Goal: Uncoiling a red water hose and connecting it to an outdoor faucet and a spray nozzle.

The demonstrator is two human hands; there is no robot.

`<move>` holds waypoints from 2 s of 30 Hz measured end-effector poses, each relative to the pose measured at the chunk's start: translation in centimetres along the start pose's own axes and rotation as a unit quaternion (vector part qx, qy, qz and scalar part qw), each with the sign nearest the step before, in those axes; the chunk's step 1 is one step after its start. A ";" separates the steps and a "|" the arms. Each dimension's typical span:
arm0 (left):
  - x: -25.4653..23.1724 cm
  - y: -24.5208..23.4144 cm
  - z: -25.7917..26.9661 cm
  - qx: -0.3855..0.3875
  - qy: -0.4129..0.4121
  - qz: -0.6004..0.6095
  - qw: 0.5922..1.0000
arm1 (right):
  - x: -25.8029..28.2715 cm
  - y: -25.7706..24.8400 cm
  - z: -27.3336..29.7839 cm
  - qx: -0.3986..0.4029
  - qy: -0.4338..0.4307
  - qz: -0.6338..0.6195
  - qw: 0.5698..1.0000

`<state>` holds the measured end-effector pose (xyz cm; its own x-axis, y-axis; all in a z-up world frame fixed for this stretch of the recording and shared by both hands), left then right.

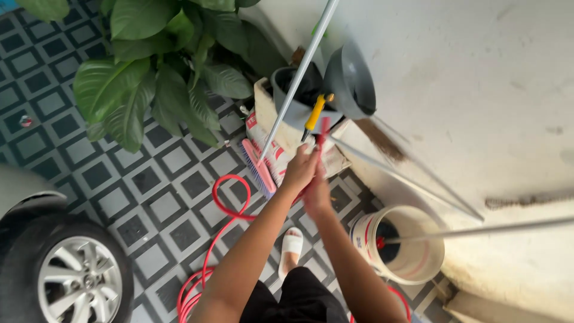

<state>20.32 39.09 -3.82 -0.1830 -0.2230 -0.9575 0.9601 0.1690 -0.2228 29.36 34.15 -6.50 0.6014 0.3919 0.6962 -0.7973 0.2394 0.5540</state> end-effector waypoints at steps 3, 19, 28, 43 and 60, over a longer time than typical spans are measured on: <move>-1.5 0.8 -4.6 -0.040 0.019 -0.090 0.995 | -0.4 1.1 -3.4 0.080 0.046 0.043 0.995; -8.0 -9.7 4.3 -0.221 0.237 -0.345 0.881 | 4.9 1.1 -27.1 -0.076 0.036 0.599 0.796; -5.0 -8.6 3.3 -0.207 0.166 -0.245 0.933 | 7.4 1.8 -26.5 -0.066 -0.174 0.618 0.764; -9.0 -6.7 6.9 0.101 0.002 0.041 0.994 | 23.7 9.1 -2.2 0.193 -0.129 0.008 0.973; -17.1 -8.3 17.0 0.120 0.128 -0.006 0.984 | 24.4 13.1 9.9 0.259 -0.153 -0.080 0.950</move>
<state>19.03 25.20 17.48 -0.2119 0.0318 -0.9768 0.9744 -0.0705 -0.2137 34.13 38.05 22.29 0.7626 0.0924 0.6402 -0.6100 -0.2266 0.7593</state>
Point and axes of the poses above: each hand's wrist, its own z-axis away from the middle knuckle, its own y-axis out of the palm, x = y × z, the point moved 7 cm from there along -z, towards the middle knuckle, and after that the axes turned 2 degrees about -y, right-handed, at the moved point
